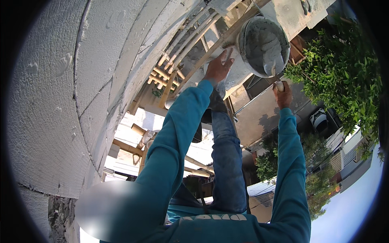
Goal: The person applies wet cement to a wall using a trowel and a bucket. They scoop cement from the bucket, spread it onto the wall surface, and smooth it with the trowel. The person also briefly touches their face during the task.
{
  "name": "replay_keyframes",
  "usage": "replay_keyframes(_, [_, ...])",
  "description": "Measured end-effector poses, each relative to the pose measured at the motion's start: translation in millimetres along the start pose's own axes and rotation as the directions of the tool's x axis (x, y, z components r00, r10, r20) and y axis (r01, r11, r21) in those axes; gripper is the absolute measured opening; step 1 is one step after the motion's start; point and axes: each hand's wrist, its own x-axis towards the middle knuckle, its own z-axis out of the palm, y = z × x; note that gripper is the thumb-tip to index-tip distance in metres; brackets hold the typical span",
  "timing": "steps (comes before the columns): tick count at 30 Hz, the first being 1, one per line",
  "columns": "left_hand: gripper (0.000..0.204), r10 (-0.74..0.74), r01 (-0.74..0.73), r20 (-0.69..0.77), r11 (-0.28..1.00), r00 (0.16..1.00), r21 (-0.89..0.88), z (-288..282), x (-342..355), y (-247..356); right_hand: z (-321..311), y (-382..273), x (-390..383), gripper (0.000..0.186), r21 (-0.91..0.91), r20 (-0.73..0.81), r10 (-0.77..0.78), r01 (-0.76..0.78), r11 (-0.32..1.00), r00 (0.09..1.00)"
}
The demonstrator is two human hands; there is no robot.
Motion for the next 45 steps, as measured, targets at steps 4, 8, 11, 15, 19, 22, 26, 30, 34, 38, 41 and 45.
replay_keyframes(4, [0.058, -0.09, 0.102, -0.085, 0.985, 0.992, 0.141, -51.8, -91.9, -59.4, -18.5, -15.8, -27.4, 0.041, -0.197, -0.035, 0.087, -0.092, 0.976, 0.996])
replay_keyframes(8, [0.052, -0.235, 0.268, -0.186, 0.948, 0.954, 0.174, -115.0, -223.9, -96.0, -43.6, -30.8, -60.0, 0.043, -0.181, -0.084, 0.021, -0.036, 0.983, 0.996])
replay_keyframes(11, [0.047, -0.19, 0.278, -0.339, 0.932, 0.922, 0.233, -147.5, -326.7, -109.8, -72.9, -37.6, -84.6, 0.041, -0.009, -0.077, 0.0, -0.001, 1.0, 0.997])
replay_keyframes(15, [0.044, -0.221, 0.375, -0.455, 0.884, 0.862, 0.28, -175.6, -442.8, -71.8, -127.6, -69.5, -126.5, 0.023, -0.196, -0.108, -0.179, 0.155, 0.968, 0.978])
replay_keyframes(19, [0.044, -0.15, 0.321, -0.561, 0.922, 0.814, 0.218, -167.2, -518.5, -113.1, -193.0, -104.9, -175.4, 0.033, 0.373, -0.057, -0.145, 0.156, 0.915, 0.988])
replay_keyframes(22, [0.043, -0.178, 0.28, -0.607, 0.957, 0.774, 0.076, -150.9, -550.6, -115.9, -258.2, -214.6, -244.6, 0.032, -0.31, 0.138, -0.471, 0.49, 0.815, 0.871])
replay_keyframes(26, [0.043, -0.23, 0.237, -0.691, 0.968, 0.685, -0.087, -119.2, -579.6, -119.9, -315.6, -324.9, -313.7, 0.027, -0.222, 0.353, -0.708, 0.79, 0.571, 0.611])
replay_keyframes(30, [0.043, -0.309, 0.151, -0.764, 0.95, 0.567, -0.272, -83.8, -598.8, -139.9, -331.5, -484.1, -404.3, 0.028, -0.07, 0.504, -0.831, 0.97, 0.232, 0.235])
replay_keyframes(34, [0.041, -0.381, 0.062, -0.826, 0.918, 0.414, -0.392, -46.2, -614.0, -176.3, -272.9, -637.7, -458.6, 0.031, 0.01, 0.745, -0.652, 0.979, -0.203, -0.143])
replay_keyframes(38, [0.039, -0.466, 0.025, -0.822, 0.874, 0.328, -0.486, -20.4, -626.8, -185.2, -206.5, -782.7, -522.2, 0.03, -0.219, 0.9, -0.39, 0.976, -0.018, 0.195])
replay_keyframes(41, [0.039, -0.563, 0.012, -0.787, 0.815, 0.254, -0.579, 25.8, -622.5, -205.5, -199.6, -811.9, -561.9, 0.028, -0.247, 0.898, -0.382, 0.969, -0.03, 0.217])
replay_keyframes(45, [0.036, -0.605, 0.041, -0.726, 0.777, 0.327, -0.629, 82.4, -612.4, -208.8, -209.0, -813.6, -561.3, 0.028, -0.215, 0.896, -0.4, 0.976, -0.016, 0.191])
